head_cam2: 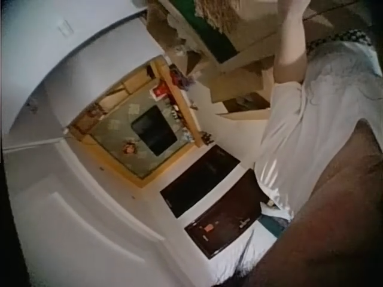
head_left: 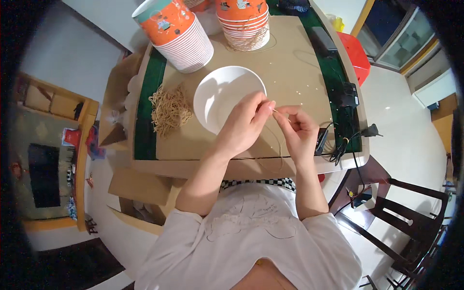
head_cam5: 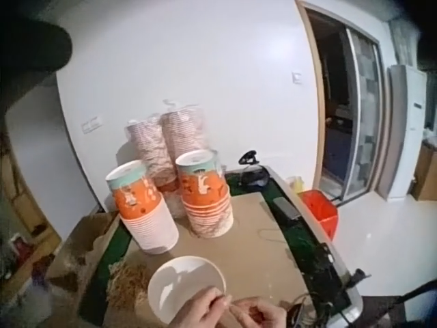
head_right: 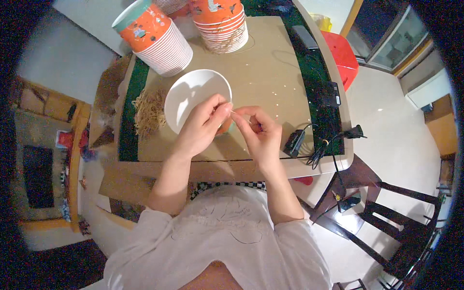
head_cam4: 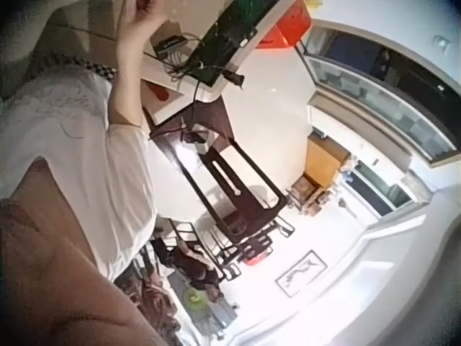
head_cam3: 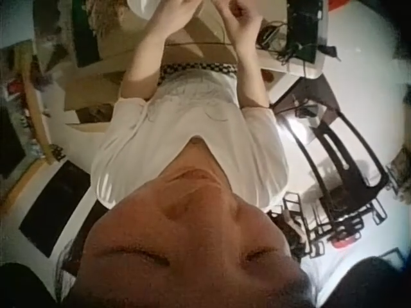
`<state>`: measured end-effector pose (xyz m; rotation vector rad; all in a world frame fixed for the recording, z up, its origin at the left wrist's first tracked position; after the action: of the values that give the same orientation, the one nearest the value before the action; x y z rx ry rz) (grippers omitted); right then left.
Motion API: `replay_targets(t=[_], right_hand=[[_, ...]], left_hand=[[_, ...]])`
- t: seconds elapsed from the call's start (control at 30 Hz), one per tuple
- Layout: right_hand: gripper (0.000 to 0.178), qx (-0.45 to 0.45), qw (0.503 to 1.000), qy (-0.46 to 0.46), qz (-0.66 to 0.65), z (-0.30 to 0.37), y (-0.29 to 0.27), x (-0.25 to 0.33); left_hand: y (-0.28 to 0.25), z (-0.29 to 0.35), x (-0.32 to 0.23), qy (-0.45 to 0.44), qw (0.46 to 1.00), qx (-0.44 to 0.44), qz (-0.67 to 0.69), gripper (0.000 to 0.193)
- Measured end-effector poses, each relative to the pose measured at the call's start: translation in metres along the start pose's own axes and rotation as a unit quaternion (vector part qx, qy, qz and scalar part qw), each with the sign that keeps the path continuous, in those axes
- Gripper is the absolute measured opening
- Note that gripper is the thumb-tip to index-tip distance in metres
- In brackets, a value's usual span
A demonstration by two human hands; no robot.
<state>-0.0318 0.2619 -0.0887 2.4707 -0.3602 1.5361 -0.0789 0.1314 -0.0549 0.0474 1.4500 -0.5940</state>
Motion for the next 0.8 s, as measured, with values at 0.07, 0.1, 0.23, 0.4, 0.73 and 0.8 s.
replay_targets(t=[0.07, 0.1, 0.23, 0.4, 0.73, 0.8], right_hand=[[0.007, -0.006, 1.000, 0.014, -0.003, -0.003, -0.001, -0.005], [0.007, -0.008, 1.000, 0.026, -0.005, -0.003, -0.002, -0.007], [0.006, -0.015, 0.997, 0.047, -0.063, -0.003, -0.002, -0.021], [0.005, -0.053, 0.992, 0.072, -0.092, -0.002, 0.001, -0.051], [0.004, -0.038, 0.987, 0.000, -0.154, 0.014, 0.046, -0.031], [0.005, -0.033, 0.988, 0.006, -0.153, 0.017, 0.048, -0.034]], left_hand=[[0.002, -0.004, 0.002, -0.004, 1.000, 0.004, -0.002, 0.017], [0.003, -0.005, 0.003, -0.006, 1.000, 0.005, -0.002, 0.017], [0.005, -0.008, 0.012, -0.032, 0.999, 0.012, -0.013, 0.014], [0.005, -0.007, 0.012, 0.127, 0.938, -0.198, -0.255, 0.022], [-0.033, 0.023, 0.022, -0.037, 0.986, -0.115, -0.119, 0.012], [-0.035, 0.026, 0.025, -0.028, 0.985, -0.118, -0.120, 0.019]])
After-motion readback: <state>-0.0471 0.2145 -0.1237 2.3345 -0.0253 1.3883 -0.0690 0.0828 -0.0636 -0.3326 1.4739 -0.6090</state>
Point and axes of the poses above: each hand's wrist, its own z-axis away from the middle knuckle, its own y-axis out of the palm, x = y × z, the point moved 4 cm from there along -z, towards the middle knuckle, and after that the axes turned 12 degrees about -y, right-handed, at the moved point
